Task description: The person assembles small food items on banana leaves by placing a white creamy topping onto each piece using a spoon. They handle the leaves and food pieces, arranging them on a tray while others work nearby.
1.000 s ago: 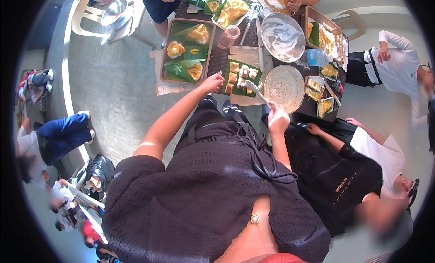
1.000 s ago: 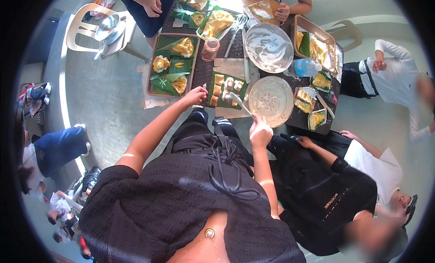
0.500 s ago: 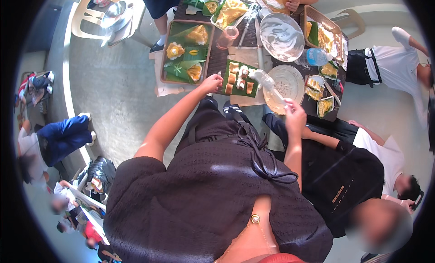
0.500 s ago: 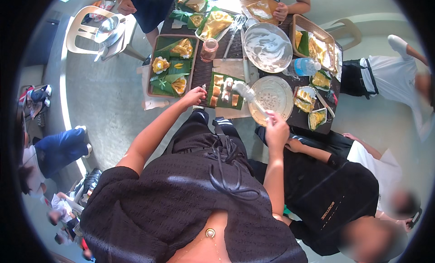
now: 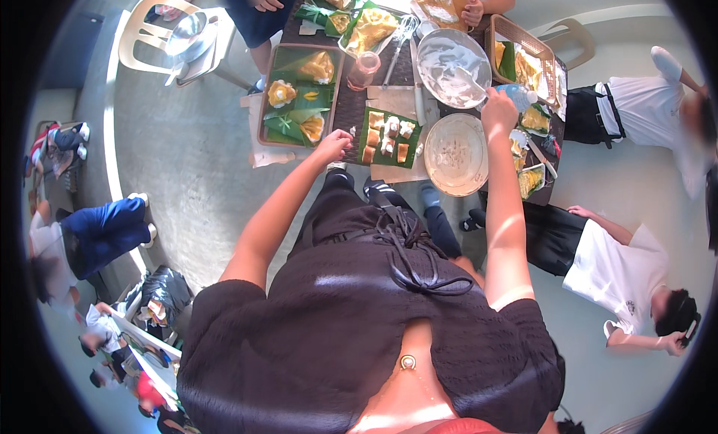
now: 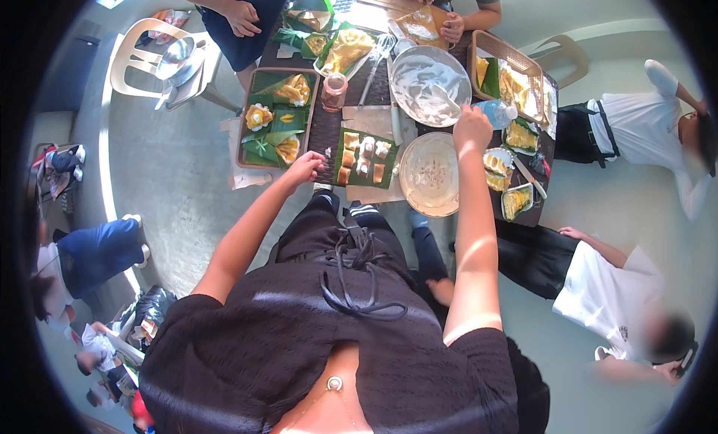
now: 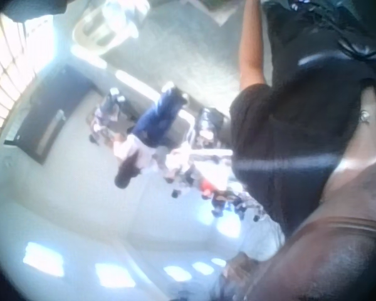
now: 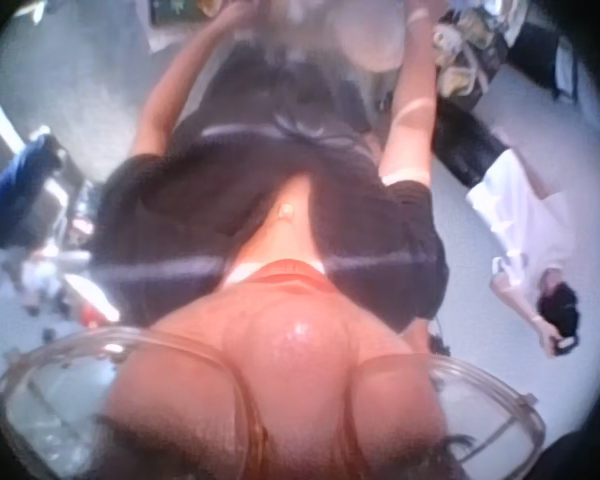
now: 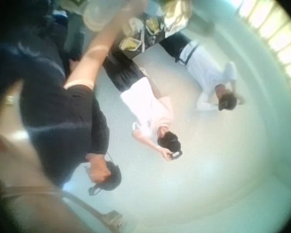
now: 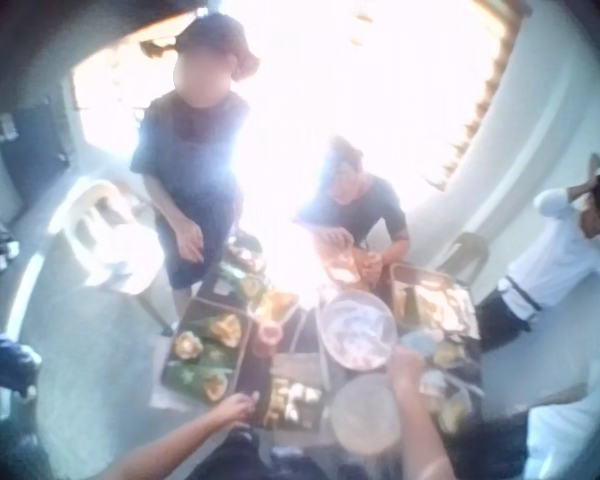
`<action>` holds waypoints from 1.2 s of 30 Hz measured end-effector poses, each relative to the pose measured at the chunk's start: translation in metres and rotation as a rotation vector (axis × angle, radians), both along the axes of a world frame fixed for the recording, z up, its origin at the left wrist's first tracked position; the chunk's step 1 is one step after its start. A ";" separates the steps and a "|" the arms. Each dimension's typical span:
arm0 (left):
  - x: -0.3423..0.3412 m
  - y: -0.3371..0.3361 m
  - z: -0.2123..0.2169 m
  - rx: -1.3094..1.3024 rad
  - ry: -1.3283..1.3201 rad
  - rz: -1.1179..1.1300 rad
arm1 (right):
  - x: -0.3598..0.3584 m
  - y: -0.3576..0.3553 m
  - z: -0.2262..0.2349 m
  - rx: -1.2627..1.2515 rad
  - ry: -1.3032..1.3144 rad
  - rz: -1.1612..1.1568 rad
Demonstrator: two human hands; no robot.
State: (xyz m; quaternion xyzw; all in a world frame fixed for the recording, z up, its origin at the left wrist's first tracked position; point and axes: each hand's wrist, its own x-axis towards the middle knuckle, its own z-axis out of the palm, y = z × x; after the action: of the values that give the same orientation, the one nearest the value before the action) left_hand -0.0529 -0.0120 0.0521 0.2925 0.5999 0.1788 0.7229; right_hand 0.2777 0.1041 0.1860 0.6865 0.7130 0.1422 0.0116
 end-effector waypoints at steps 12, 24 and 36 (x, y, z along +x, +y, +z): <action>-0.011 -0.033 0.002 -0.043 0.013 0.192 | 0.003 0.017 -0.042 -0.110 0.126 -0.047; 0.008 -0.035 0.011 -0.028 0.019 0.225 | 0.002 0.033 -0.023 -0.356 0.164 -0.340; 0.019 -0.043 0.013 -0.040 -0.006 0.305 | -0.006 0.053 -0.047 -0.338 0.359 -0.304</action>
State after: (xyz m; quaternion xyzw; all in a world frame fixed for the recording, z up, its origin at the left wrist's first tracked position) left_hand -0.0343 -0.0549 0.0649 0.1832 0.6385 0.2754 0.6949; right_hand 0.2714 0.1571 0.1390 0.7880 0.6062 -0.1055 0.0207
